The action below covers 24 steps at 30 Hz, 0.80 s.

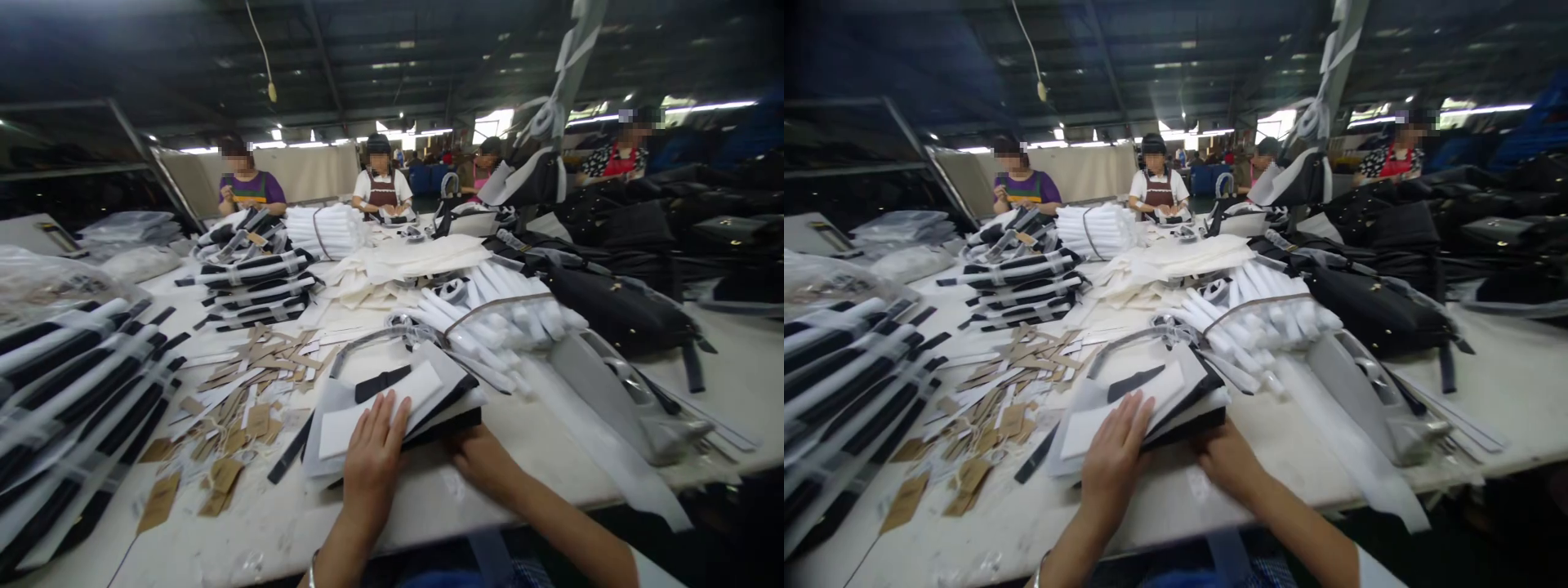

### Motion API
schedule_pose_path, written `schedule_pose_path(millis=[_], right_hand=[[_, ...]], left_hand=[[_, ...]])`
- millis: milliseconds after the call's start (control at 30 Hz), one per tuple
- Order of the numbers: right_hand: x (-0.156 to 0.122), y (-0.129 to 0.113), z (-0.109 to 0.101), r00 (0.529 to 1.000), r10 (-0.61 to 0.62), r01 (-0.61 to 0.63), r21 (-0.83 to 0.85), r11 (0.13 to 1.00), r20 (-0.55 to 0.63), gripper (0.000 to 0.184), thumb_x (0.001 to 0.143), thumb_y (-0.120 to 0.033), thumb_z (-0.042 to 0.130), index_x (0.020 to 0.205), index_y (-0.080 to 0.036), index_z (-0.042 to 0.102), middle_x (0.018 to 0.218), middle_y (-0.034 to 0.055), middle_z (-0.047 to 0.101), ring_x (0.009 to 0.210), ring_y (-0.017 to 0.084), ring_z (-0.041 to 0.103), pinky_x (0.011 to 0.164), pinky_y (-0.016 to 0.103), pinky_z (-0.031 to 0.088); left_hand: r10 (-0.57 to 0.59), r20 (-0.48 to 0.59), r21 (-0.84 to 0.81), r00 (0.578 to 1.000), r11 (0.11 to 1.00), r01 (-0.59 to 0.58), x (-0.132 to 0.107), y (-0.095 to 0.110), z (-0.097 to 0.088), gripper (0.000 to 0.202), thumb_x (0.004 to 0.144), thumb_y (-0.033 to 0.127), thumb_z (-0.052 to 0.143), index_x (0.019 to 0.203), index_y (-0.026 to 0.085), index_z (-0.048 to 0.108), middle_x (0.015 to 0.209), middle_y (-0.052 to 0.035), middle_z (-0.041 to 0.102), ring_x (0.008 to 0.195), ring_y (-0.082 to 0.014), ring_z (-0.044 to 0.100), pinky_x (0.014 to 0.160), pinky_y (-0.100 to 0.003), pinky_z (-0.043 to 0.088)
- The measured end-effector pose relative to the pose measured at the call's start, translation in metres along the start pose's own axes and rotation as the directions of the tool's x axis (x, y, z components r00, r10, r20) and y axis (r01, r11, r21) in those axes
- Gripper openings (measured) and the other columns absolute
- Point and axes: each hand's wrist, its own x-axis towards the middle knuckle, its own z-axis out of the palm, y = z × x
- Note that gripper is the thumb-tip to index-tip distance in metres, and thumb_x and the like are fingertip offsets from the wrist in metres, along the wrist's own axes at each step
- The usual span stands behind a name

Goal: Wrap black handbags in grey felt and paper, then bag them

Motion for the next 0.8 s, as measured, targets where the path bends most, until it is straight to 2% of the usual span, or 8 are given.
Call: schedule_pose_path(millis=[67, 167, 267, 367, 467, 533, 667, 800], right_hand=[[-0.020, -0.004, -0.010, 0.995, -0.087, 0.087, 0.018, 0.996, -0.050, 0.019, 0.096, -0.022, 0.054, 0.104, -0.017, 0.070, 0.101, 0.0097, 0.073, 0.097, 0.024, 0.068, 0.087, 0.040, 0.058], [-0.039, -0.018, -0.040, 0.958, -0.229, 0.247, 0.087, 0.965, -0.173, 0.017, 0.093, -0.014, 0.055, 0.101, -0.019, 0.069, 0.098, 0.0068, 0.075, 0.089, 0.017, 0.071, 0.081, 0.027, 0.059], [-0.030, -0.027, -0.073, 0.903, -0.314, 0.341, 0.043, 0.939, -0.293, 0.018, 0.090, -0.009, 0.058, 0.103, -0.018, 0.068, 0.102, 0.0075, 0.074, 0.094, 0.016, 0.071, 0.085, 0.024, 0.058], [-0.005, -0.024, -0.089, 0.892, -0.382, 0.369, -0.097, 0.924, -0.243, 0.033, 0.092, -0.013, 0.059, 0.124, -0.016, 0.063, 0.123, 0.0117, 0.069, 0.118, 0.021, 0.063, 0.102, 0.034, 0.053], [0.011, -0.011, -0.079, 0.899, -0.436, 0.419, -0.217, 0.882, -0.037, 0.048, 0.095, -0.022, 0.057, 0.142, -0.015, 0.050, 0.141, 0.0125, 0.057, 0.135, 0.027, 0.049, 0.110, 0.044, 0.047], [0.010, 0.001, -0.063, 0.891, -0.452, 0.450, -0.234, 0.862, 0.049, 0.049, 0.096, -0.023, 0.055, 0.144, -0.016, 0.048, 0.143, 0.0113, 0.056, 0.135, 0.027, 0.050, 0.109, 0.044, 0.048], [-0.002, 0.022, -0.039, 0.888, -0.458, 0.457, -0.197, 0.867, 0.048, 0.046, 0.097, -0.024, 0.054, 0.143, -0.018, 0.050, 0.140, 0.0106, 0.059, 0.132, 0.024, 0.053, 0.108, 0.043, 0.049], [-0.005, 0.022, -0.045, 0.907, -0.415, 0.421, -0.138, 0.897, 0.072, 0.043, 0.098, -0.025, 0.052, 0.141, -0.019, 0.052, 0.140, 0.0101, 0.059, 0.131, 0.024, 0.053, 0.110, 0.042, 0.045]], left_hand=[[0.016, -0.010, 0.021, 1.000, 1.000, -0.016, -0.002, 0.004, 0.002, 0.065, 0.087, 0.005, 0.056, 0.148, 0.023, 0.041, 0.151, -0.0073, 0.047, 0.137, -0.0260, 0.046, 0.106, -0.044, 0.048], [0.056, 0.000, 0.061, 0.998, 0.997, -0.056, -0.003, 0.011, 0.005, 0.056, 0.094, 0.011, 0.050, 0.148, 0.023, 0.043, 0.149, -0.0077, 0.049, 0.136, -0.0258, 0.048, 0.104, -0.043, 0.050], [0.078, -0.015, 0.096, 0.997, 0.992, -0.076, -0.006, 0.017, 0.006, 0.050, 0.098, 0.012, 0.043, 0.147, 0.025, 0.044, 0.148, -0.0075, 0.050, 0.135, -0.0253, 0.049, 0.104, -0.043, 0.049], [0.092, -0.020, 0.129, 0.996, 0.988, -0.089, -0.012, 0.018, 0.004, 0.047, 0.101, 0.016, 0.039, 0.147, 0.026, 0.044, 0.147, -0.0078, 0.051, 0.135, -0.0249, 0.049, 0.105, -0.042, 0.048], [0.109, -0.007, 0.151, 0.994, 0.983, -0.107, -0.024, 0.018, 0.002, 0.047, 0.102, 0.020, 0.039, 0.149, 0.027, 0.042, 0.148, -0.0083, 0.051, 0.137, -0.0252, 0.048, 0.107, -0.042, 0.046], [0.109, -0.016, 0.157, 0.994, 0.982, -0.106, -0.032, 0.018, 0.002, 0.046, 0.103, 0.021, 0.039, 0.148, 0.028, 0.043, 0.148, -0.0080, 0.051, 0.138, -0.0255, 0.046, 0.108, -0.042, 0.044], [0.106, -0.010, 0.171, 0.994, 0.980, -0.102, -0.039, 0.021, 0.003, 0.043, 0.104, 0.028, 0.036, 0.146, 0.027, 0.047, 0.150, -0.0068, 0.049, 0.138, -0.0270, 0.045, 0.109, -0.045, 0.043], [0.134, 0.088, 0.200, 0.987, 0.968, -0.149, -0.035, 0.021, 0.003, 0.045, 0.104, 0.032, 0.034, 0.148, 0.026, 0.043, 0.159, -0.0015, 0.034, 0.141, -0.0280, 0.040, 0.107, -0.045, 0.044]])
